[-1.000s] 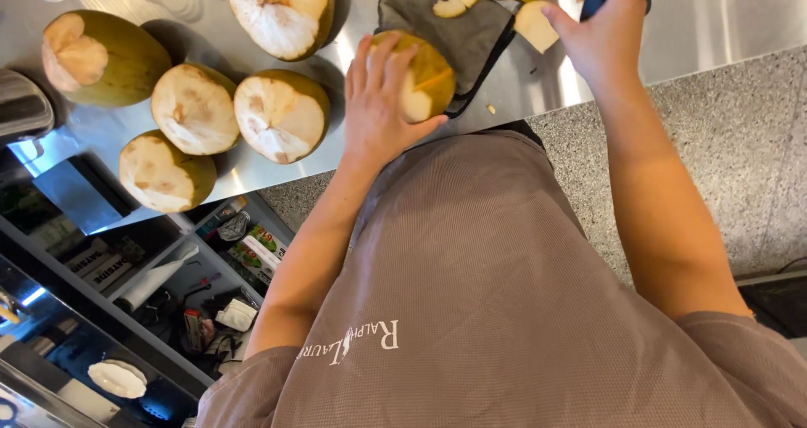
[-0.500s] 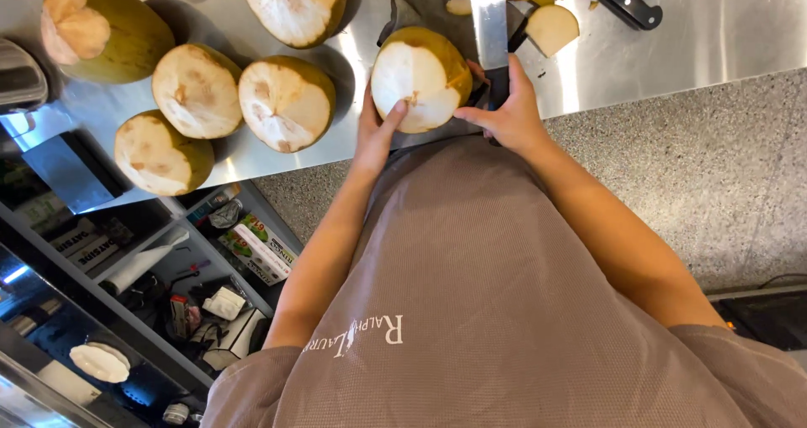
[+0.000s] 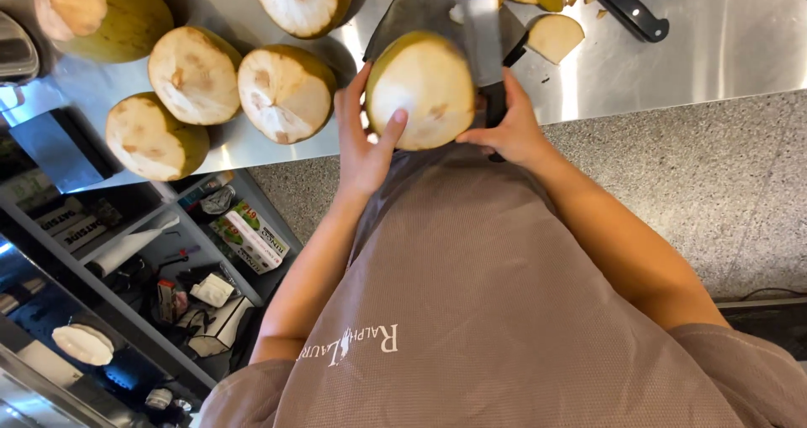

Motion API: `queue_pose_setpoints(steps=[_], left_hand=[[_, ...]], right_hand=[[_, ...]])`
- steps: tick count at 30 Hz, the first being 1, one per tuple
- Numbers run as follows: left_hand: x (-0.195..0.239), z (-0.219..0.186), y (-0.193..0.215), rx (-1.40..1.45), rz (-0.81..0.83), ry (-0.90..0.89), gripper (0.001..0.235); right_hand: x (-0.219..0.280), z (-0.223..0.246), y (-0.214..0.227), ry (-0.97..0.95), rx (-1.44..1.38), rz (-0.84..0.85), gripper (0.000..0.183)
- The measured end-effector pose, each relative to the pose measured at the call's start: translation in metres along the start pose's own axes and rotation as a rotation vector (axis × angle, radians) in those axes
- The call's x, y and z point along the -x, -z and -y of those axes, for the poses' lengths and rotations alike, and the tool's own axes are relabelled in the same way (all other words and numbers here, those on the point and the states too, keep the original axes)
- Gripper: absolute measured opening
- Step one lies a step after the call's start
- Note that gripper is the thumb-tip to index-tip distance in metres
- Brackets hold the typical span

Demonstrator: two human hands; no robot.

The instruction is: The recorder is peeling and trimming the outer shell of several coconuts using a knife.

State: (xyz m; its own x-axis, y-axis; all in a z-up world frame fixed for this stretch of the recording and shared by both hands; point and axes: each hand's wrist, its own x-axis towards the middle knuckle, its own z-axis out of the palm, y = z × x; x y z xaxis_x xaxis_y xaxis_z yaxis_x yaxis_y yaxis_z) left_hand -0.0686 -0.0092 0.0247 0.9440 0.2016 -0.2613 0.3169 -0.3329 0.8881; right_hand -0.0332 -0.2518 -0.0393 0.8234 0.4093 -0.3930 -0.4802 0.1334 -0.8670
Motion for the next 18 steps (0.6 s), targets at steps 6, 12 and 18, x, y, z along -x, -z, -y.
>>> queue_pose_setpoints(steps=[6,12,18], left_hand=[[-0.038,-0.014,-0.016,-0.225,0.027,0.018,0.071],[-0.050,0.030,-0.032,-0.179,0.010,0.002,0.070],[-0.063,0.018,-0.039,-0.102,0.135,-0.364,0.089]], right_hand=[[0.001,0.011,0.002,-0.027,-0.096,-0.211,0.060],[-0.003,-0.010,0.001,-0.060,0.056,-0.289,0.049],[-0.002,0.008,0.014,0.107,0.058,-0.405,0.045]])
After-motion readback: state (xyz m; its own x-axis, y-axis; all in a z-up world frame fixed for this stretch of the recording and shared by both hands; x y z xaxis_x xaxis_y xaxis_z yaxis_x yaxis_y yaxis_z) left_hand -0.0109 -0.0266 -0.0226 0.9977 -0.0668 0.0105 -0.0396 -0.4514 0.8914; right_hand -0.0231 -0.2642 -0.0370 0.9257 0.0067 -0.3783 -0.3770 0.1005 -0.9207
